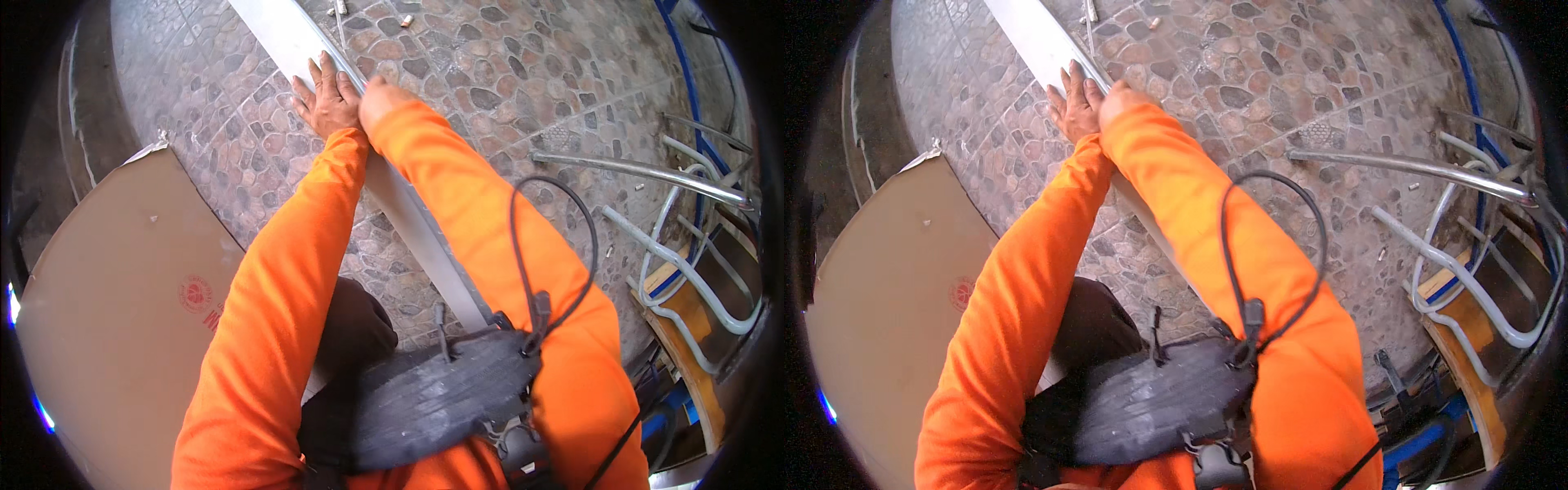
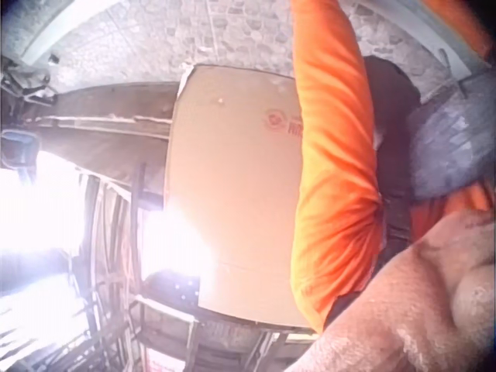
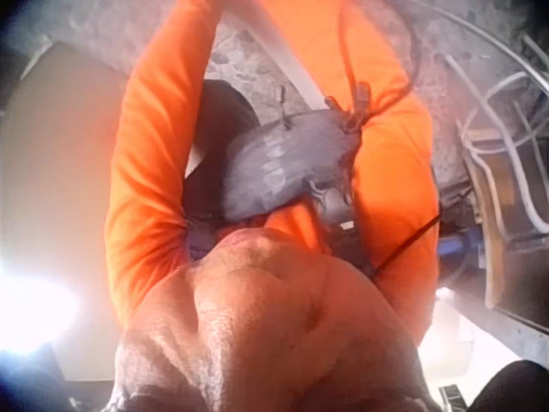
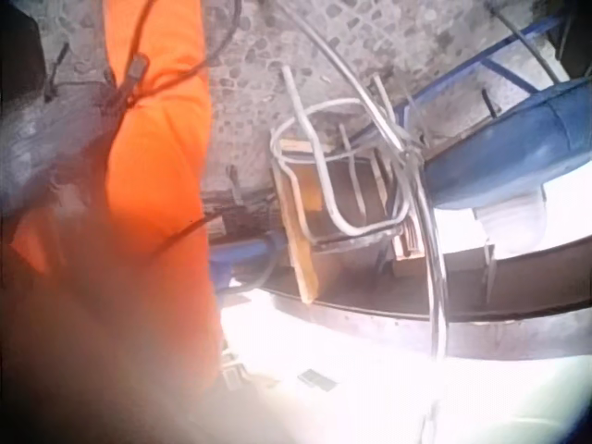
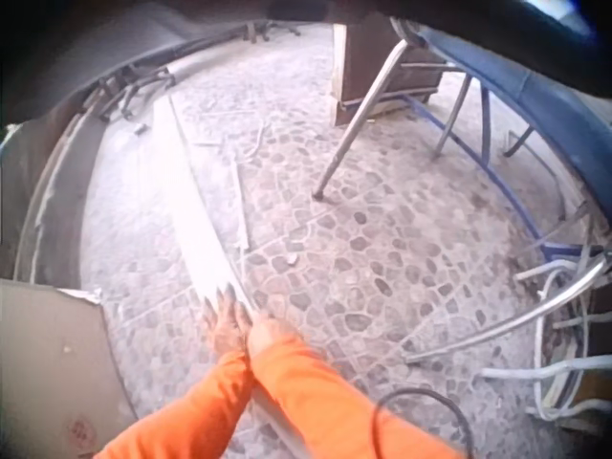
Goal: The person uses a utility knife to cut a long white baseboard on the floor, making repeated scoring motions along its length.
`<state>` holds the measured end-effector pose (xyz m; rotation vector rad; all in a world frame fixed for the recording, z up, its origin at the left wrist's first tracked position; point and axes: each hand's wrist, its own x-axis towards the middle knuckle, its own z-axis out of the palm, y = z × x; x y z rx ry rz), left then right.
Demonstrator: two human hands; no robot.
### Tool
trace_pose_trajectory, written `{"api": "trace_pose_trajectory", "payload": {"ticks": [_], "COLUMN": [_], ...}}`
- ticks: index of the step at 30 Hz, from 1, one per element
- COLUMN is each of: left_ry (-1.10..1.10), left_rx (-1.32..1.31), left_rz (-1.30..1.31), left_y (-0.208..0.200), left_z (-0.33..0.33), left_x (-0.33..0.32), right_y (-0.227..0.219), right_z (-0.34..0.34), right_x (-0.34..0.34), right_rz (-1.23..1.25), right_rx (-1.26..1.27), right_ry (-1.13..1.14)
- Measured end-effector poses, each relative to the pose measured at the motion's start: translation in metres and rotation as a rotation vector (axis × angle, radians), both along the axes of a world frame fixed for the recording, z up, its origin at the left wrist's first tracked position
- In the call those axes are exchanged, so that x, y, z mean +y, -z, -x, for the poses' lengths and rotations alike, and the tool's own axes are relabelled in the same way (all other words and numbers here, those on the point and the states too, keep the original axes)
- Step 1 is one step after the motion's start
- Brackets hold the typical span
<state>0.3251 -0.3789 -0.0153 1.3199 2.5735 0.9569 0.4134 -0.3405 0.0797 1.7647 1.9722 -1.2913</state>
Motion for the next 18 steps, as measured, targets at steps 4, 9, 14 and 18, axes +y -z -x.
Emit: {"api": "trace_pose_trajectory", "payload": {"ticks": [4, 9, 14, 18], "left_ry": [0.005, 0.029, 0.003, 0.027], "left_rx": [-0.004, -0.025, 0.004, 0.007], "left_rz": [0.01, -0.014, -0.006, -0.008], "left_y": [-0.01, -0.011, -0.008, -0.012], "left_z": [-0.013, -0.017, -0.015, -0.004], "left_x": [0.001, 0.002, 0.001, -0.006], "right_y": [0.002, -0.02, -0.034, -0.052], "right_z": [-0.048, -0.128, -0.238, -0.207], "right_x": [-0.042, -0.117, -0.222, -0.165], "right_rz": [0.004, 0.171, 0.291, 0.204], "right_rx": [-0.084, -0.179, -0.36, -0.201], "right_ry": [-0.056, -0.091, -0.118, -0.098]}}
